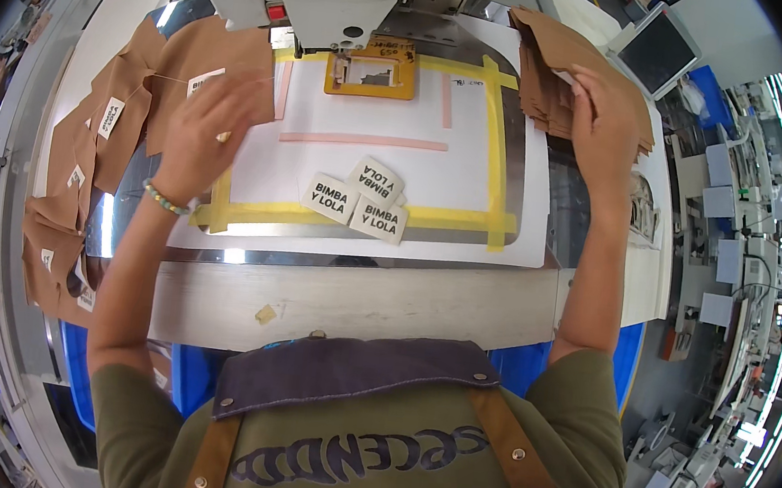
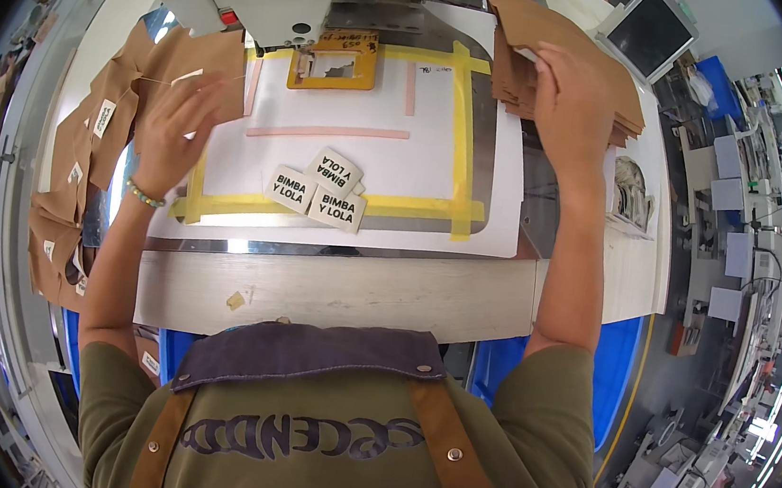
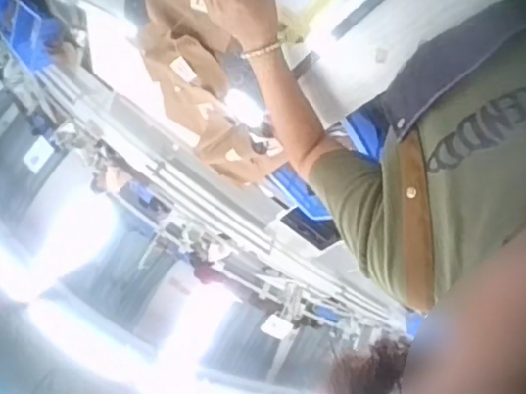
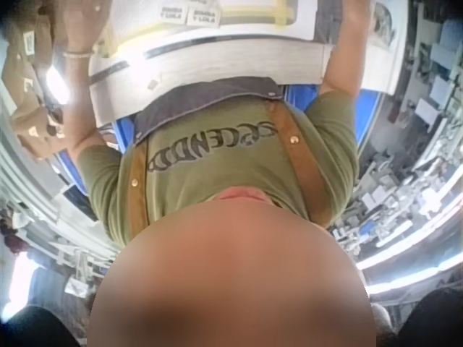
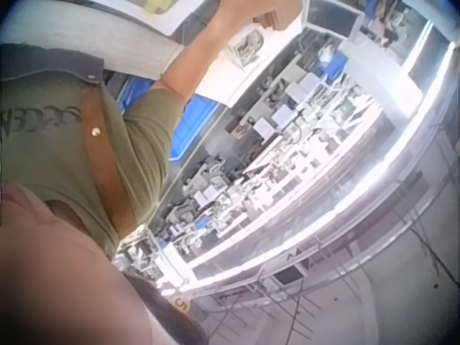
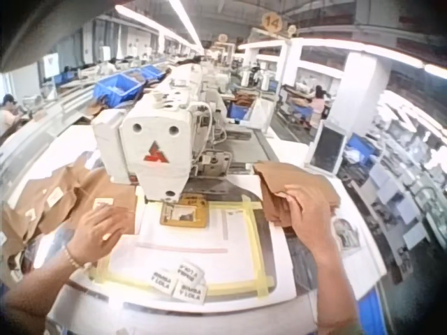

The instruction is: Sewing brand labels onto leather pieces using an industrial sewing machine.

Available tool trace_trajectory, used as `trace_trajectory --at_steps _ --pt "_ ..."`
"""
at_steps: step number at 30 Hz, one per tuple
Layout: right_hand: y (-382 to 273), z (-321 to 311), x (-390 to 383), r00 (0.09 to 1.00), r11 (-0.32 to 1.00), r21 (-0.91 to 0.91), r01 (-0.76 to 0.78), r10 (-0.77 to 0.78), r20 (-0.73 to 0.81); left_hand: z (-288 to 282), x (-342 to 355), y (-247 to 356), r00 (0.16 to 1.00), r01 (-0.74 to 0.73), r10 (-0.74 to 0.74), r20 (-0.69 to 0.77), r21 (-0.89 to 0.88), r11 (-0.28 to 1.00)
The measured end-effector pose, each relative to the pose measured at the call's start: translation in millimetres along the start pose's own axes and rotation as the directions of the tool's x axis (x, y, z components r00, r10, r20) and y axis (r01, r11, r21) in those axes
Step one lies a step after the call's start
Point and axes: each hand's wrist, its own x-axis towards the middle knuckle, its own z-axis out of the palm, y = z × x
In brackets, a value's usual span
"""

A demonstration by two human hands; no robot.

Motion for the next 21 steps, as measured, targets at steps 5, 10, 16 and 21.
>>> trace_trajectory --at_steps 5,10,16,21 --pt "-43.9 46.7 -9.7 0.948 0.965 0.030 0.260 -0.261 0.182 28.9 44.1 85.1 0.984 -0.172 0.179 0.023 -0.172 0.970" --pt "-98.5 61.5 -26.9 0.890 0.907 0.163 0.388 -0.415 0.188 70.0 69.9 115.4 0.983 -0.169 0.179 0.040 -0.179 0.969" --pt "-113.3 57.2 -36.5 0.892 0.904 0.285 0.320 -0.388 0.231 82.5 69.4 96.7 0.990 -0.075 0.102 0.101 -0.238 0.968" --pt "-81.0 55.1 -55.5 0.895 0.949 0.086 0.303 -0.315 0.316 61.4 45.2 59.5 0.984 -0.157 0.156 0.081 0.009 0.988"
